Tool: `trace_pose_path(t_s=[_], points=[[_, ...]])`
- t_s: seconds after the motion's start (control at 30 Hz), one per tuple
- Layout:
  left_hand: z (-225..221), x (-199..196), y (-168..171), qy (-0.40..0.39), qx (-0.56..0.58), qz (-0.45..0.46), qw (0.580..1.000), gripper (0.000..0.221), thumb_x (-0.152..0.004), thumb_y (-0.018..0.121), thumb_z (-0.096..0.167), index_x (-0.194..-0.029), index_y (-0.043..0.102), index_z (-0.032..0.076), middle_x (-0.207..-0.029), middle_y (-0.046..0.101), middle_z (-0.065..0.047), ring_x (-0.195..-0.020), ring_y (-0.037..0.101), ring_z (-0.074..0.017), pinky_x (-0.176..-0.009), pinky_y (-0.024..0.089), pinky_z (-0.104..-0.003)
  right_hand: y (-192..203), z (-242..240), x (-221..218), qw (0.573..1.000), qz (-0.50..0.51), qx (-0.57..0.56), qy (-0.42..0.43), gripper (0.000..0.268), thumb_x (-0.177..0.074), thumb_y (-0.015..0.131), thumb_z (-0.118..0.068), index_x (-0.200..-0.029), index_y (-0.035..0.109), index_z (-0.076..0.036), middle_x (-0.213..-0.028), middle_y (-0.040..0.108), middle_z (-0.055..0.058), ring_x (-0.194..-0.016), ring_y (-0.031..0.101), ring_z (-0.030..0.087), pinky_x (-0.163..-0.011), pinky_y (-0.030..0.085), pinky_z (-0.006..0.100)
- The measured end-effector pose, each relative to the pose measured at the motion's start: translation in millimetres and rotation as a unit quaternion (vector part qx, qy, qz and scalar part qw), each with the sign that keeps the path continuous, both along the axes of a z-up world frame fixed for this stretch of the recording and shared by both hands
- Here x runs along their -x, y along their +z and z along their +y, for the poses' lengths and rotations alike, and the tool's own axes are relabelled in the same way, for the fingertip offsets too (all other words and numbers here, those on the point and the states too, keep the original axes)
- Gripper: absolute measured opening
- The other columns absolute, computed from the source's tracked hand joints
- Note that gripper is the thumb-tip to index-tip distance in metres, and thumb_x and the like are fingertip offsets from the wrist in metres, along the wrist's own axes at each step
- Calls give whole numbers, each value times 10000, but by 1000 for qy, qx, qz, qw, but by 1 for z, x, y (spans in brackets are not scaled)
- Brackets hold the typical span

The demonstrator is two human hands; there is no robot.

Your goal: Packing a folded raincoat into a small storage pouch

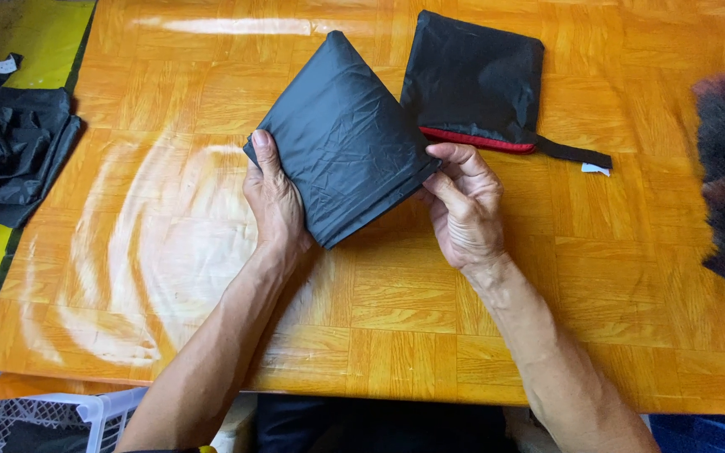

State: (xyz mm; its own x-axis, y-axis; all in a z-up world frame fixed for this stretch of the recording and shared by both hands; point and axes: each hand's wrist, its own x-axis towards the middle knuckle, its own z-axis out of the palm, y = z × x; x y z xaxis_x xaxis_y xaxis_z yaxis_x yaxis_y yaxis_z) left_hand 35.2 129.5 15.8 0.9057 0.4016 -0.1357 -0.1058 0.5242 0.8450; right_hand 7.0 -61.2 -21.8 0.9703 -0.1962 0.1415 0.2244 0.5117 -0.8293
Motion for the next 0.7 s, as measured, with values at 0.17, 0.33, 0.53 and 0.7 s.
trace_pose_path(t_s=[0.17, 0.33, 0.53, 0.7], points=[[-1, -2, -9, -3, -27, -11, 1000, 348, -950, 662, 487, -999, 675, 143, -767, 688, -29, -642, 702, -112, -612, 629, -277, -31, -9, -10, 999, -5, 4, -41, 199, -898, 721, 69, -1041, 640, -42, -901, 707, 105, -840, 733, 182, -736, 664, 280], [-3, -3, -17, 2, -47, -15, 999, 322, -972, 655, 464, -1010, 683, 146, -778, 687, -21, -664, 703, -98, -626, 628, -265, -27, -6, -7, 975, -47, 166, -139, 189, -964, 668, 15, -995, 537, -117, -834, 609, 31, -741, 633, 92, -625, 573, 202], [0, -6, -26, -3, -36, -31, 999, 303, -981, 650, 450, -1013, 686, 151, -771, 704, -30, -636, 711, -107, -589, 621, -262, -36, 1, -6, 963, -78, 199, -161, 183, -995, 577, 6, -977, 452, -127, -857, 542, 41, -777, 585, 100, -621, 514, 223], [3, -12, -38, 1, -38, -43, 998, 276, -993, 650, 420, -1006, 684, 146, -761, 701, -36, -630, 713, -111, -585, 624, -269, 7, 9, 7, 967, -90, 199, -129, 284, -973, 577, 31, -1226, 530, -87, -1020, 615, 67, -941, 591, 129, -815, 547, 265]])
